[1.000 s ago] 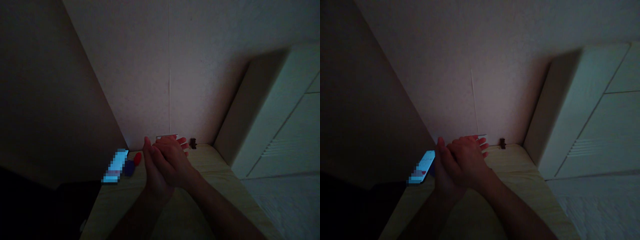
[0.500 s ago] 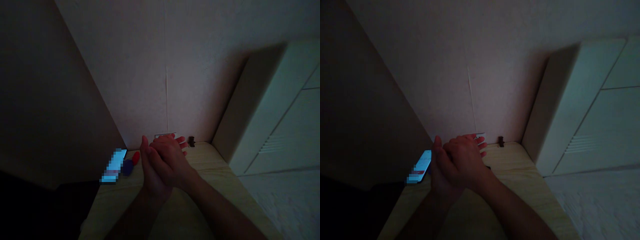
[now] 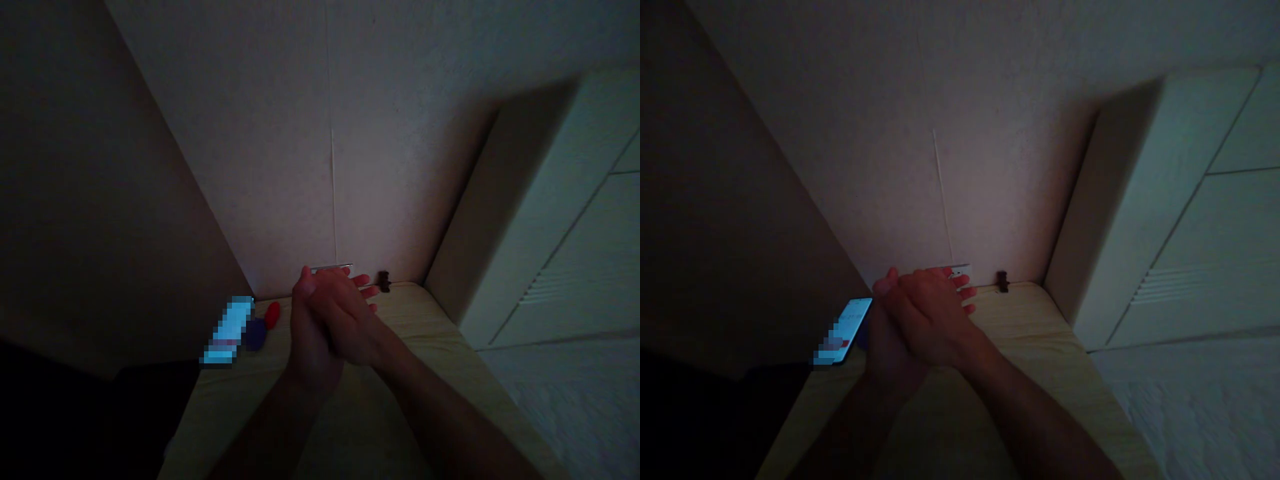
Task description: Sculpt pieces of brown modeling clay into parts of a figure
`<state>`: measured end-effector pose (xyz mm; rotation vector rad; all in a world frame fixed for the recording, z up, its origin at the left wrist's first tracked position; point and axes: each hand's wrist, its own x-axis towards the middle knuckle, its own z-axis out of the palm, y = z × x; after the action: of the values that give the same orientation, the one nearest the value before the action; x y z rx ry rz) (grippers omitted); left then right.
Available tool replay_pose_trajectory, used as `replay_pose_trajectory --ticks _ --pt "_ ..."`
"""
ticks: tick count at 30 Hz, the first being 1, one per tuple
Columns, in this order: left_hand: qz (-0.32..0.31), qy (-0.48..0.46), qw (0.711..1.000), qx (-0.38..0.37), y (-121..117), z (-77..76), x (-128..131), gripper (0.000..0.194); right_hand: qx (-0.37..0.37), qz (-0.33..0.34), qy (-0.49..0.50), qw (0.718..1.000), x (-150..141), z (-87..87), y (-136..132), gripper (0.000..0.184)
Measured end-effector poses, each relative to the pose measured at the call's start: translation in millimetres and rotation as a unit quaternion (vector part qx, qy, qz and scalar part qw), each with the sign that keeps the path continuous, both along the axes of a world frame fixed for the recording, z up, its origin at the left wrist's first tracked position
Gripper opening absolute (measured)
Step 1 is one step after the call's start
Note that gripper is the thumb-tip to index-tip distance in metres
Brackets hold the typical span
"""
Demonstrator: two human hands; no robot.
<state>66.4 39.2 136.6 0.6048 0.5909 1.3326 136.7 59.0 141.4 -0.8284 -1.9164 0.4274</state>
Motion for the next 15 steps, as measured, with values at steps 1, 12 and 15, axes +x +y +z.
replay_pose_trajectory --ticks 1,12,15 --pt "-0.012 -0.004 1.0 -0.011 1.1 1.4 -0.7 0.055 -0.022 0.015 0.018 0.999 1.1 -1.5 2.4 0.065" --pt "-0.006 -0.033 0.999 0.031 1.4 2.0 -2.1 0.067 0.027 -0.007 -0.022 0.999 -2.6 2.7 -2.2 0.047" --pt "0.013 -0.035 0.999 0.035 -3.0 5.4 1.0 0.072 0.026 -0.005 -0.028 0.999 -2.0 6.5 -5.6 0.041"
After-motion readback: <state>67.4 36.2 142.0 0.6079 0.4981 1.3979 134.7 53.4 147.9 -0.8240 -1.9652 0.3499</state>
